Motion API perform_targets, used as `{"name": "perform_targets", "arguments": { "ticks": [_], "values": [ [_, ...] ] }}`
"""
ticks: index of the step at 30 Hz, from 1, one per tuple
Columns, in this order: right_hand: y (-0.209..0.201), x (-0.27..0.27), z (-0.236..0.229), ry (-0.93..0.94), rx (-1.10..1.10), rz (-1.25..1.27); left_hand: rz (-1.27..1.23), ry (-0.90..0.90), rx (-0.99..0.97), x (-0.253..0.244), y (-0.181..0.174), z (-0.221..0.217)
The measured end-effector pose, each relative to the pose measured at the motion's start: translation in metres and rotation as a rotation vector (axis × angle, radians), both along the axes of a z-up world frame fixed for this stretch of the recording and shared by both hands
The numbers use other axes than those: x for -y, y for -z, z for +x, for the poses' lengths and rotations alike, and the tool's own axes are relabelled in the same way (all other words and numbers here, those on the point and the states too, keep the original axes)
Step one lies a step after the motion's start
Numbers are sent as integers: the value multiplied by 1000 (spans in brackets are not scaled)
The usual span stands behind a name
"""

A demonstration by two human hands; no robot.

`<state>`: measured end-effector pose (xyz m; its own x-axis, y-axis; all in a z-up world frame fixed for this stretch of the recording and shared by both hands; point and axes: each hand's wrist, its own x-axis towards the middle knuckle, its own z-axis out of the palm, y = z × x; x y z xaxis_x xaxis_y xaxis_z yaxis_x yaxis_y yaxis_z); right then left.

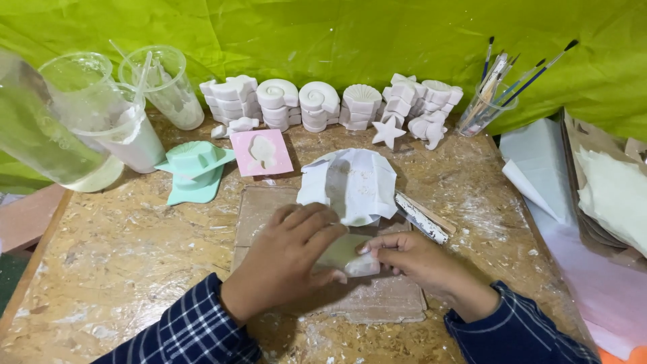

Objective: The person removes a small seahorse figurine from a white mold by hand and then uses a small wooden stick to scrape away excess material from its edges.

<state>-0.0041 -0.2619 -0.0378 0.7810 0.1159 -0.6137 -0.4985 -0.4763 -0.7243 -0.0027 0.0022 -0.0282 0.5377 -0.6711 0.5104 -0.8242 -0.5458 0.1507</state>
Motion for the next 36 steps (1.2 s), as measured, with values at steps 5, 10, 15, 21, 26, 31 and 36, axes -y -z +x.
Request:
{"name": "perform_targets", "arguments": {
  "ticks": [5, 10, 15, 21, 26, 31, 36],
  "values": [
    [-4, -1, 1, 80, -11, 35, -14, 87, -76, 8, 1, -1],
    [-15, -9, -2, 43, 26, 12, -50, 107, -54, 11, 1, -1],
    [-4, -5, -11, -176, 474, -210, -128, 115, -81, 12, -12, -4],
    [-16, -1, -23, -495, 1040, -87, -324, 176, -452, 3, 9, 3],
    [-24, -8, -26, -204, 445, 120, -520, 84, -1016, 8, -4, -9],
    [-36, -20, -20, 57, 145, 52, -668, -110, -1259, 16, -11, -10],
    [-20, -19, -15, 331, 211, 382, -860, -223, -1567, 22, -7, -5]
  ]
}}
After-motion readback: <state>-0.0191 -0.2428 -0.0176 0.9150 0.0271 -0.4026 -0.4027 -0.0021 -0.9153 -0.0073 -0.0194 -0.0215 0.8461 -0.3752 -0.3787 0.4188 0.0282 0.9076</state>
